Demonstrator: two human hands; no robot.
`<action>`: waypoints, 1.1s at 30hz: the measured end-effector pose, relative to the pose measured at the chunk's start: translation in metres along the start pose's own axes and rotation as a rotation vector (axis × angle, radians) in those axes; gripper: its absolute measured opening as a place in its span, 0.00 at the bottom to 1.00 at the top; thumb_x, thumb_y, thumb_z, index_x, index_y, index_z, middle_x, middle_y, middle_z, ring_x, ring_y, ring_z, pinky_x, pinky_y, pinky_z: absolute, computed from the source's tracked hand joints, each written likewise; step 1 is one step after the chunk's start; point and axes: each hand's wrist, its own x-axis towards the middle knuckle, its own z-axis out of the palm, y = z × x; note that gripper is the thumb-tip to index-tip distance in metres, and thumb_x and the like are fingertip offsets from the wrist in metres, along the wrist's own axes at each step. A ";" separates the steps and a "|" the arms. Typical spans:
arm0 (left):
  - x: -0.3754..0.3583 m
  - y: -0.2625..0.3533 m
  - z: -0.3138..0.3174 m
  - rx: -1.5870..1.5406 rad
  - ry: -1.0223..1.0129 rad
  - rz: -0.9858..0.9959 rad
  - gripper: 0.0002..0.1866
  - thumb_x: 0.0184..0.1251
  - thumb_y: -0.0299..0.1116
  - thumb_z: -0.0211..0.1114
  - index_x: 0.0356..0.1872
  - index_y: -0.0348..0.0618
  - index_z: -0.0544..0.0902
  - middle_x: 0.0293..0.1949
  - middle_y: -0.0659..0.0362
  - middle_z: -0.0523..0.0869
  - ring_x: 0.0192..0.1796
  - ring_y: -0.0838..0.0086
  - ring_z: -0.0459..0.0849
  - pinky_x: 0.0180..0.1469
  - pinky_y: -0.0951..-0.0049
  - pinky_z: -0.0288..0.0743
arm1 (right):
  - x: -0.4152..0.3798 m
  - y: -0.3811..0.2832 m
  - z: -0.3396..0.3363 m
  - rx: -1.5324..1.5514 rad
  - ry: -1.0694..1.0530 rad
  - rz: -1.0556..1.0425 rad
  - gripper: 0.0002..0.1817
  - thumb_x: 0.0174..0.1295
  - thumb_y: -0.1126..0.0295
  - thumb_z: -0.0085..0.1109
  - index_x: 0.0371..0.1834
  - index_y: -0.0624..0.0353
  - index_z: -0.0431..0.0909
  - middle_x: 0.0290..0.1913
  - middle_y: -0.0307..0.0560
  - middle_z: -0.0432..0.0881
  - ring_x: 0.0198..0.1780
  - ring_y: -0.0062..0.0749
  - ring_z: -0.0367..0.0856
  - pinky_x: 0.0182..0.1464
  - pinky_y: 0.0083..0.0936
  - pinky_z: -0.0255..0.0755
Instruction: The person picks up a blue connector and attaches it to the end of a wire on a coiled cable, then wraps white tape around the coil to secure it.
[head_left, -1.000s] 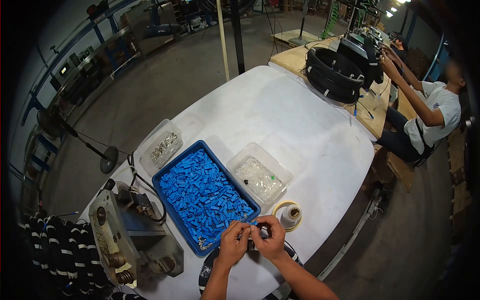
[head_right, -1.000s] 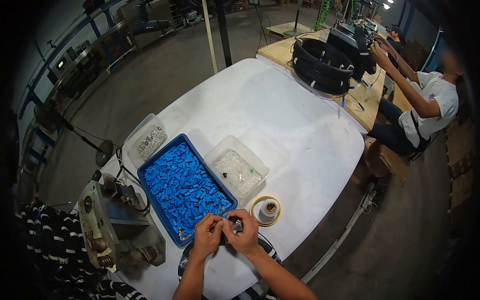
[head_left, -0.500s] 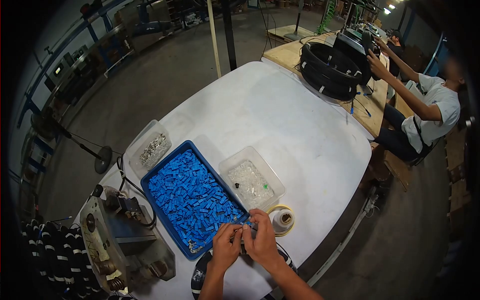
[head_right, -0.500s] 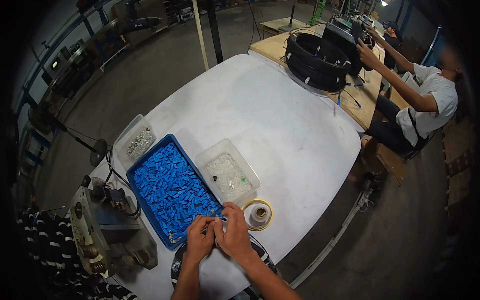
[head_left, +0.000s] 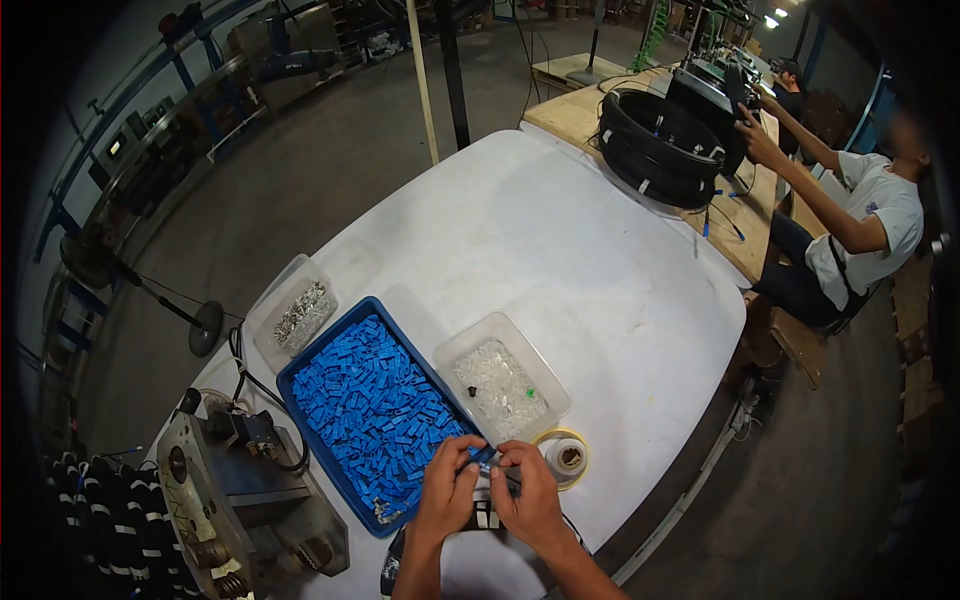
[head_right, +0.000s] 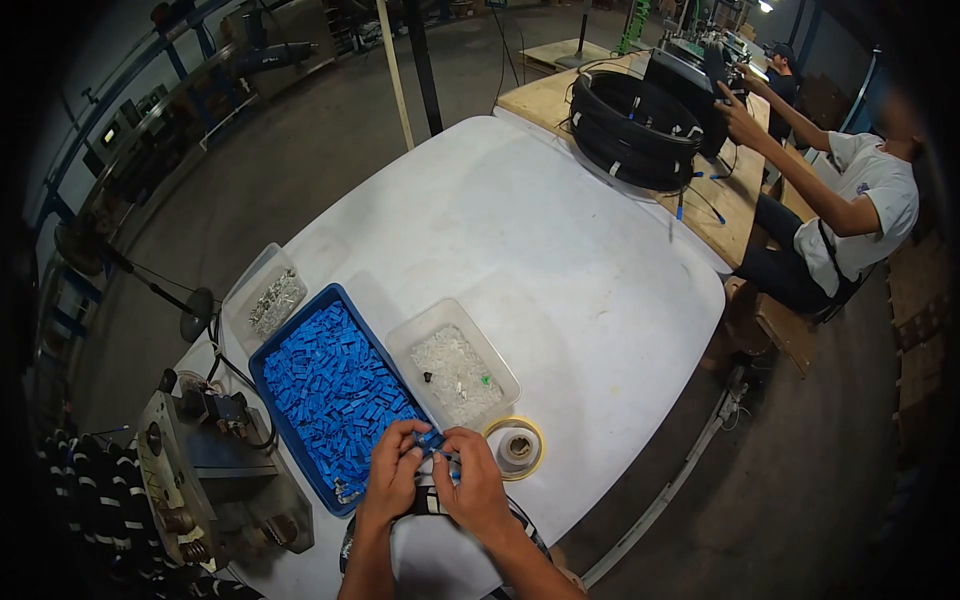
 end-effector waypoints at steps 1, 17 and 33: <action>0.007 0.006 0.002 0.068 -0.028 0.035 0.12 0.68 0.23 0.54 0.50 0.33 0.79 0.39 0.50 0.78 0.41 0.59 0.78 0.46 0.63 0.73 | -0.001 -0.001 0.001 0.004 -0.002 0.005 0.11 0.61 0.80 0.61 0.44 0.65 0.70 0.48 0.61 0.80 0.45 0.49 0.82 0.50 0.35 0.76; -0.032 -0.010 -0.015 0.487 -0.011 0.101 0.07 0.58 0.26 0.71 0.37 0.38 0.83 0.30 0.53 0.80 0.34 0.59 0.79 0.38 0.63 0.72 | -0.006 0.001 -0.005 -0.101 0.180 -0.024 0.12 0.52 0.86 0.61 0.38 0.65 0.74 0.39 0.55 0.79 0.41 0.46 0.82 0.44 0.34 0.77; -0.088 -0.028 -0.019 0.550 0.427 0.093 0.05 0.58 0.23 0.66 0.33 0.36 0.78 0.32 0.51 0.79 0.36 0.54 0.76 0.41 0.56 0.69 | -0.034 0.010 0.001 -0.274 -0.175 0.024 0.20 0.59 0.70 0.63 0.54 0.65 0.76 0.57 0.63 0.78 0.54 0.58 0.81 0.56 0.41 0.77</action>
